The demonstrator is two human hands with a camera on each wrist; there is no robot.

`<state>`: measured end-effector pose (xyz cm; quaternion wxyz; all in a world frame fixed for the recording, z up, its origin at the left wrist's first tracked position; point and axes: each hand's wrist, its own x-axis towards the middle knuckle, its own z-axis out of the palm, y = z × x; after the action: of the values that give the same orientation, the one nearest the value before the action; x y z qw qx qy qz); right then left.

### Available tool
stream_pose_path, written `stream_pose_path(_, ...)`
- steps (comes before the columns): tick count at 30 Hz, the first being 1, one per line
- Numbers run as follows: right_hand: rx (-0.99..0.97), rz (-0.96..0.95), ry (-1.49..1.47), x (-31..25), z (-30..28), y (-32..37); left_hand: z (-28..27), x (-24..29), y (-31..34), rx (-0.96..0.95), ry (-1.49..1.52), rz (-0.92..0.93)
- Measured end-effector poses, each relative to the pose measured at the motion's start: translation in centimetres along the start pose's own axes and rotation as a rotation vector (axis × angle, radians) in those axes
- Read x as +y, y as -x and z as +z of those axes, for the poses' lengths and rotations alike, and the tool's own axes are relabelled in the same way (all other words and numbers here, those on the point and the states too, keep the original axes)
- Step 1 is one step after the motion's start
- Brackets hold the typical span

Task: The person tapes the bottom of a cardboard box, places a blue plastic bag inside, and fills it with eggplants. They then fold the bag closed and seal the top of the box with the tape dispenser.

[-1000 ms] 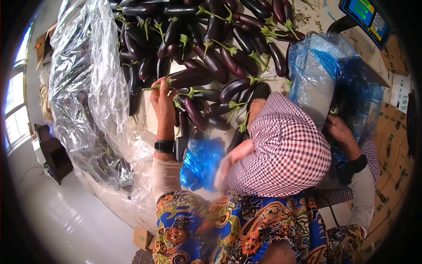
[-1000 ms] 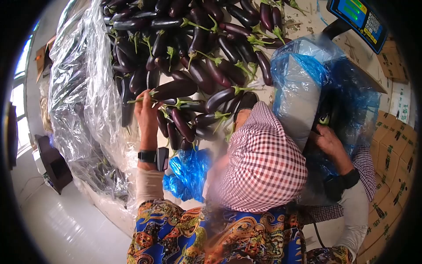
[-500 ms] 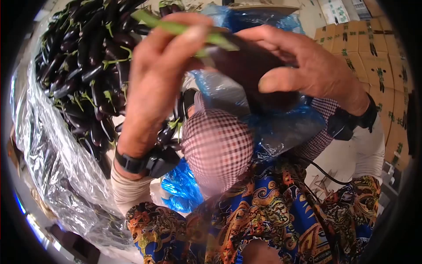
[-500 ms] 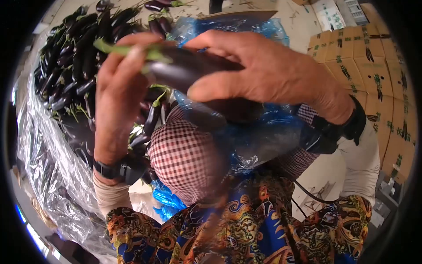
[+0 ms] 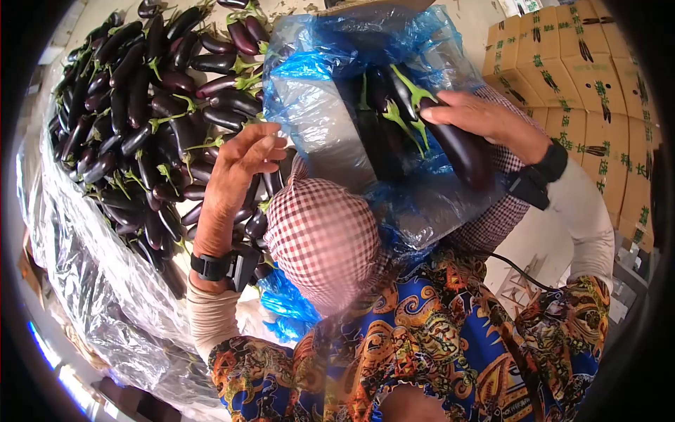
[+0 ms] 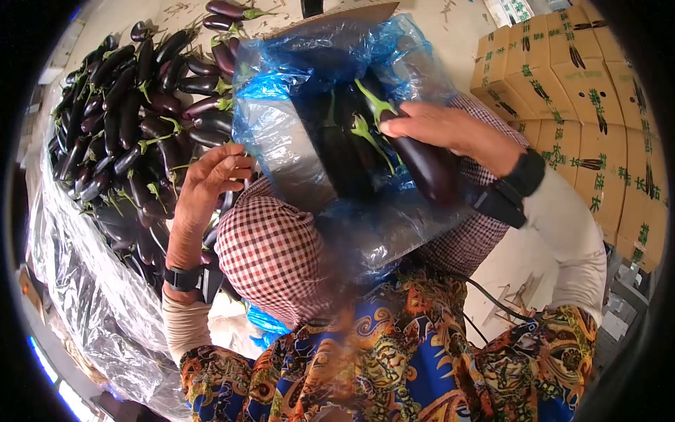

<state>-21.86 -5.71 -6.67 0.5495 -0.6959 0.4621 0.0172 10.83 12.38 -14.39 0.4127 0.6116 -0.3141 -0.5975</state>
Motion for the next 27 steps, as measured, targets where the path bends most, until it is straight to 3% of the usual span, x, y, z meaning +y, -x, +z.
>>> stream_pose_path(2,-0.17,0.243,0.455,0.1,-0.4,-4.6,-0.4,-2.2,0.2,0.035,0.037,-0.026)
stream_pose_path(5,-0.055,0.233,0.706,2.1,1.3,-7.4,-0.1,-4.7,0.8,0.107,0.099,-0.047)
stream_pose_path(9,-0.065,-0.093,1.022,5.5,3.8,-6.1,-0.4,-8.7,1.6,0.11,0.16,-0.067)
stream_pose_path(11,-0.06,0.028,1.032,3.5,4.0,-6.0,-0.4,-9.3,2.6,0.112,0.158,0.06)
stream_pose_path(13,0.013,0.121,1.155,3.2,4.6,-5.8,-0.7,-11.0,3.3,0.153,0.191,-0.097)
stream_pose_path(15,0.053,-0.142,1.327,1.6,5.3,-4.7,-0.9,-13.0,3.4,0.169,0.199,-0.129)
stream_pose_path(19,0.012,-0.384,1.368,2.8,4.9,-5.2,-1.3,-15.0,3.7,0.204,0.107,-0.098)
stream_pose_path(21,-0.09,-0.227,1.338,2.2,4.4,-5.1,-1.6,-15.1,3.4,0.209,0.162,-0.144)
stream_pose_path(23,-0.077,-0.234,1.333,2.0,4.1,-4.9,-2.1,-15.0,3.1,0.267,0.189,-0.112)
stream_pose_path(25,-0.073,-0.227,1.323,1.7,4.5,-4.4,-3.6,-15.7,2.2,0.326,0.02,-0.113)
stream_pose_path(27,-0.095,-0.167,1.27,1.2,4.2,-4.1,-5.0,-15.5,0.9,0.569,0.01,-0.007)
